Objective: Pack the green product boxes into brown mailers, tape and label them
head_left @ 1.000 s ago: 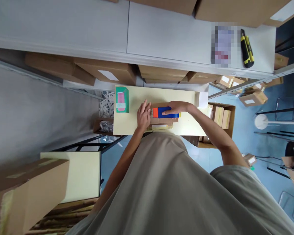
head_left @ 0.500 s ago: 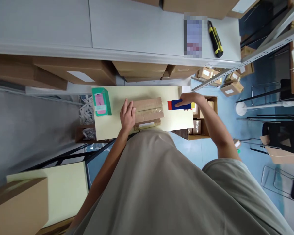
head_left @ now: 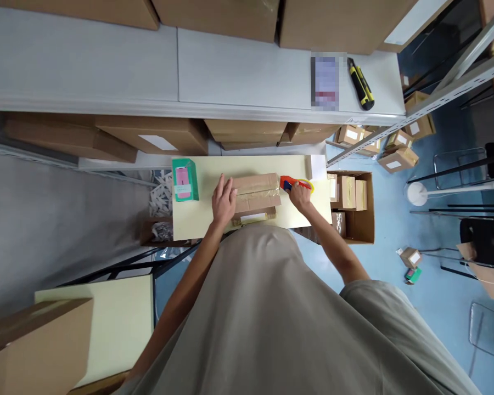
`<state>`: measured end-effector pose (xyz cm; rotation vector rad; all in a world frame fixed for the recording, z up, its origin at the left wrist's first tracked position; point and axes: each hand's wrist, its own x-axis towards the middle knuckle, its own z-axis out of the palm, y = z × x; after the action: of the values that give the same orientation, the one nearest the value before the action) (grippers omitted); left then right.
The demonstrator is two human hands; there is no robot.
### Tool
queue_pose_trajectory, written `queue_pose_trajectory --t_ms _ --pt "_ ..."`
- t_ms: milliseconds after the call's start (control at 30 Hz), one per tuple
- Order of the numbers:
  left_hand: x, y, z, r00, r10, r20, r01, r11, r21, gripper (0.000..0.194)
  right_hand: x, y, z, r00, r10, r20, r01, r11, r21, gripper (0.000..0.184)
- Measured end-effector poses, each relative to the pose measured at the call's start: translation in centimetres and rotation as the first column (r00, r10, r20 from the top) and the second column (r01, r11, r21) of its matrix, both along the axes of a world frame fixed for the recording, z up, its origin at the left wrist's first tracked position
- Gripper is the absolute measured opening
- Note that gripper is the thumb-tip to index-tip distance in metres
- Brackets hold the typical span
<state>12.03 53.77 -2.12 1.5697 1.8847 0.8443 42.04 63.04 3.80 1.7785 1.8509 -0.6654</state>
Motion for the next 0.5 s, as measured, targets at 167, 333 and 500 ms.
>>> queue_pose_trajectory --t_ms 167,333,500 --pt "-0.5 -0.3 0.8 0.997 -0.055 -0.056 0.054 0.998 -0.023 0.077 0.8 -4.4 -3.0 0.977 -0.211 0.032 0.201 0.961 0.19 0.048" --pt "0.3 -0.8 0.8 0.987 0.097 -0.126 -0.106 0.992 -0.062 0.079 0.0 -4.3 -1.9 0.966 -0.256 0.016 0.245 0.938 0.246 0.046" --pt "2.2 -1.7 0.6 0.874 0.456 -0.165 -0.476 0.872 -0.113 0.077 -4.5 -4.1 0.5 0.95 -0.181 -0.252 0.251 0.926 0.281 0.059"
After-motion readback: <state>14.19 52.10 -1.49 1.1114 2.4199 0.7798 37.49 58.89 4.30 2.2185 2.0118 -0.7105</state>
